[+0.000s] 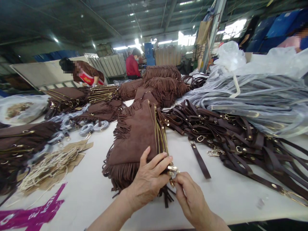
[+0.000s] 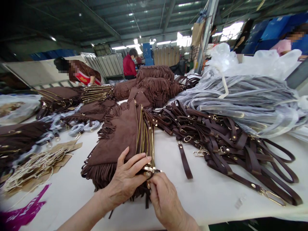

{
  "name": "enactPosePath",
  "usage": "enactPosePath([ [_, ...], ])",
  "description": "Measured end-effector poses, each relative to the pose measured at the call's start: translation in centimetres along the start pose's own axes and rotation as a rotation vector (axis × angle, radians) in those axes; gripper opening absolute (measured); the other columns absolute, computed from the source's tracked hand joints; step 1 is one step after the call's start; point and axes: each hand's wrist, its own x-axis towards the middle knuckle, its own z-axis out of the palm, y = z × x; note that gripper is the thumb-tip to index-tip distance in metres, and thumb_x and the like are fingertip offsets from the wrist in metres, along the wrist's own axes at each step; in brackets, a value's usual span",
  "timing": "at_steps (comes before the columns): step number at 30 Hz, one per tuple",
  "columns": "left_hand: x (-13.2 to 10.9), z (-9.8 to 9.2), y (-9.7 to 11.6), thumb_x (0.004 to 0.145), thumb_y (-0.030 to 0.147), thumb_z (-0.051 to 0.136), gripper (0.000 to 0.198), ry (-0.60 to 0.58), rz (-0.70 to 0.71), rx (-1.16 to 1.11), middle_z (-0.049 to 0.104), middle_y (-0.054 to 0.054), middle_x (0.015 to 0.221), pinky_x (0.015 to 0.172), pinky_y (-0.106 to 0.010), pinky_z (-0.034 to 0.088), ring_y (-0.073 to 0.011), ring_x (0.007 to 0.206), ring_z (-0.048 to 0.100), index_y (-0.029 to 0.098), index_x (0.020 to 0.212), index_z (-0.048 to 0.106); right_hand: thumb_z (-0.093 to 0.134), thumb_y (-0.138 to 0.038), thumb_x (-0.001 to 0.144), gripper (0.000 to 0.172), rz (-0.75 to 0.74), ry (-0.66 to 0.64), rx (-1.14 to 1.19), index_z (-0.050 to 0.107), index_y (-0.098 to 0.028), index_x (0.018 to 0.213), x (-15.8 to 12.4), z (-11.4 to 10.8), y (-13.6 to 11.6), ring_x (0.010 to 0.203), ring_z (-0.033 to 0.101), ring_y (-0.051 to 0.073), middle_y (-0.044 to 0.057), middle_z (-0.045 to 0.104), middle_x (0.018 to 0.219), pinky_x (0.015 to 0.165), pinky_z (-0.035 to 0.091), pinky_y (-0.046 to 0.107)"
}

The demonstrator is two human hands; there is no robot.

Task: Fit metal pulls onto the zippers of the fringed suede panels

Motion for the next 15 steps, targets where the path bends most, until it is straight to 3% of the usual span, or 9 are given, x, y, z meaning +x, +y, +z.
enactPosePath([
  [4, -0.16, -0.17, -0.05, 0.083, 0.019, 0.054, 0.006, -0.053, 0.046, 0.023, 0.058, -0.001, 0.121, 0.11, -0.054, 0.007, -0.0178, 0.12, 0.042, 0.021, 0.081, 0.06, 0.034, -0.017, 0.091, 0.014, 0.217, 0.001, 0.205, 0.043, -0.02, 0.081, -0.15, 0.16, -0.47, 0.062, 0.044, 0.009, -0.002, 0.045, 0.07, 0.056, 0.039, 0.019],
  [15, 0.2, -0.06, -0.04, 0.084, 0.019, 0.052, 0.009, -0.03, 0.06, 0.034, 0.06, -0.003, 0.118, 0.11, -0.054, 0.007, -0.0188, 0.119, 0.043, 0.019, 0.079, 0.06, 0.034, -0.022, 0.092, 0.016, 0.246, -0.092, 0.331, 0.045, -0.02, 0.081, -0.54, -0.46, -0.83, 0.062, 0.043, 0.011, -0.001, 0.045, 0.07, 0.054, 0.037, 0.02],
])
